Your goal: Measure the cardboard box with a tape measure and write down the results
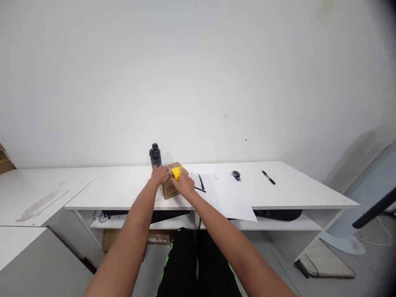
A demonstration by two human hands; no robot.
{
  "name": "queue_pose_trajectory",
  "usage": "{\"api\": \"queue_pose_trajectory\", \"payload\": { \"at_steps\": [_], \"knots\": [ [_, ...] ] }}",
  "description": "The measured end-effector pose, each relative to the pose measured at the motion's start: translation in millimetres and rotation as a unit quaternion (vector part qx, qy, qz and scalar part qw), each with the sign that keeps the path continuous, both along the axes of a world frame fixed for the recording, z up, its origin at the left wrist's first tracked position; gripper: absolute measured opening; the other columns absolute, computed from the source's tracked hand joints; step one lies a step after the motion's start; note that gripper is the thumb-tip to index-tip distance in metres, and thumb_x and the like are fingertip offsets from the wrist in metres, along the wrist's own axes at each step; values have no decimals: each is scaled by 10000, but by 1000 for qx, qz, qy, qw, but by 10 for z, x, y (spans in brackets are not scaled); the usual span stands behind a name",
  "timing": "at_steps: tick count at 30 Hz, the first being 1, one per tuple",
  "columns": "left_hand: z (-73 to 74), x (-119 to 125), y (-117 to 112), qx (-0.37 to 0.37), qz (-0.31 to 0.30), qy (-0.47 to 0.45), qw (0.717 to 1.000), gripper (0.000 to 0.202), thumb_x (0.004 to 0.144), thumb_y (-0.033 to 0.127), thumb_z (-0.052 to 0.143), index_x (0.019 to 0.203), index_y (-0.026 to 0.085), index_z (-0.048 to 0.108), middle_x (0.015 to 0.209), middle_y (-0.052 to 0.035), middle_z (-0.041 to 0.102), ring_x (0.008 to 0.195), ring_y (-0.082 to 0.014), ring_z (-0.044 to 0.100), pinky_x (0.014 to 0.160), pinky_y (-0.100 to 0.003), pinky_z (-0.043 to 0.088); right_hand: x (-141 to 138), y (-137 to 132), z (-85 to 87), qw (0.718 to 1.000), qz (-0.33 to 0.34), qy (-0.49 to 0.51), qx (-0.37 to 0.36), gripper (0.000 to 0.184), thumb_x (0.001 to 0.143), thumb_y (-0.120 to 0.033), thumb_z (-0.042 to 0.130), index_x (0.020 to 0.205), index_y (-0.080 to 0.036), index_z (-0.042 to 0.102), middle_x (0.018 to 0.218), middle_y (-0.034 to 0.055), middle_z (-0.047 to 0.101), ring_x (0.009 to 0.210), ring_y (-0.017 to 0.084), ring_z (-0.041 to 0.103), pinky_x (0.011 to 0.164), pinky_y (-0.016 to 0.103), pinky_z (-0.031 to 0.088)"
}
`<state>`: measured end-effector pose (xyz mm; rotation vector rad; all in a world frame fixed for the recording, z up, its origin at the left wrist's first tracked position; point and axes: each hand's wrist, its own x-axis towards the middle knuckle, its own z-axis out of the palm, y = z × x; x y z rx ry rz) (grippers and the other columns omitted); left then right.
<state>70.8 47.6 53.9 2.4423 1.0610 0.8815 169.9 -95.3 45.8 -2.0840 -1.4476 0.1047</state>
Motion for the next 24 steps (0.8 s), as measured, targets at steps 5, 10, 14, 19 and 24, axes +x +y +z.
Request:
{"api": "queue_pose_trajectory", "payload": {
  "at_steps": [5,10,14,19,24],
  "knots": [
    [23,42,132,-14,11,19,1000,142,789,305,568,680,222,604,894,-108,695,974,-297,613,971,-415,356,-81,-165,-106,999,-32,-15,11,458,885,-480,472,1205,-159,411,926,132,690,815,272,669,610,319,425],
    [27,53,128,24,22,60,998,189,823,365,529,749,200,584,976,-105,655,1010,-289,568,900,-390,395,-121,-231,-119,998,-53,0,23,380,897,-458,475,1117,-152,421,874,109,700,767,239,673,568,275,380],
    [22,66,92,59,21,94,994,181,845,354,511,825,187,579,1126,-128,611,1154,-291,495,955,-387,359,-129,-228,-165,998,-51,-13,31,342,902,-447,474,1076,-156,429,863,104,699,748,236,674,553,270,355],
    [33,60,77,65,22,133,989,228,879,391,460,880,193,574,1022,-112,658,1062,-275,566,904,-383,386,-128,-211,-242,998,-61,-4,35,356,904,-468,467,1072,-158,424,849,93,694,737,240,672,537,272,342],
    [26,48,71,54,35,131,989,345,901,400,413,1122,172,549,1106,-154,658,1059,-305,595,894,-402,394,-91,-188,-217,998,-56,2,25,375,901,-487,454,1082,-160,425,839,96,695,713,234,669,512,269,327]
  ]
}}
